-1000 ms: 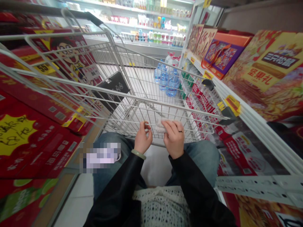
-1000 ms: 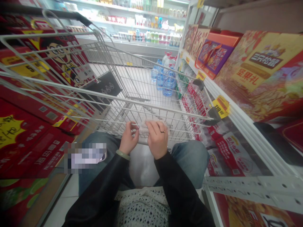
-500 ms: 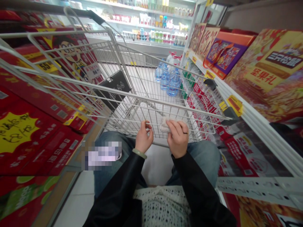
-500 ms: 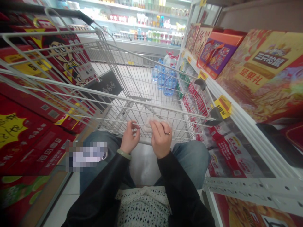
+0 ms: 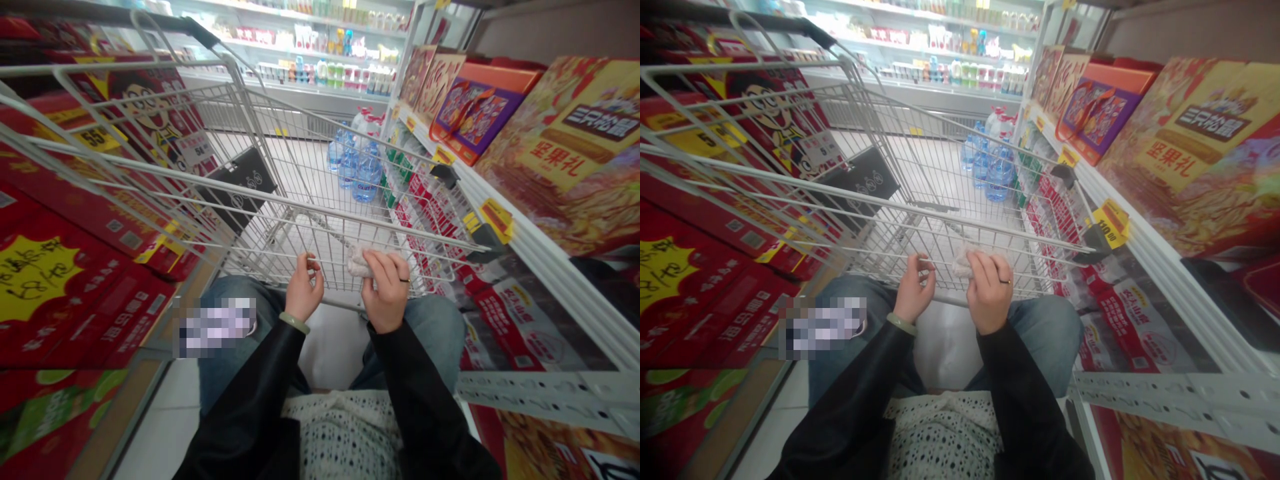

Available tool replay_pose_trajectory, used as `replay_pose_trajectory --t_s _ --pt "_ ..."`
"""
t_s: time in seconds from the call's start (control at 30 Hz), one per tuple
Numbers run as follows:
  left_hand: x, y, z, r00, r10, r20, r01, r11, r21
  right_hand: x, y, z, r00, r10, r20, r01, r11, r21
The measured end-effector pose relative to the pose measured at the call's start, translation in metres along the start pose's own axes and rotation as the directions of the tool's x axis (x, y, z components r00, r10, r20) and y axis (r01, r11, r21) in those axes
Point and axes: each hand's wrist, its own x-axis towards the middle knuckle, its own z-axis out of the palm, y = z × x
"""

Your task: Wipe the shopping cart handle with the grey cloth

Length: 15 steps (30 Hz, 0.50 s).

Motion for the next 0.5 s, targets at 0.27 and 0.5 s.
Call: replay_pose_trajectory --t_s 0.27,0.5 --pt "0.0 -0.001 -0.001 1.0 0.001 0.009 -0.001 1.0 -0.002 -0.025 0.01 0.005 0.999 0.012 0.045 -0.012 1.0 -0.006" --pt "0.0 0.0 0.0 1.0 0.003 0.004 -0.003 1.0 -0.009 -0.013 0.013 -0.004 1.0 0.018 0.016 -0.018 1.0 0.001"
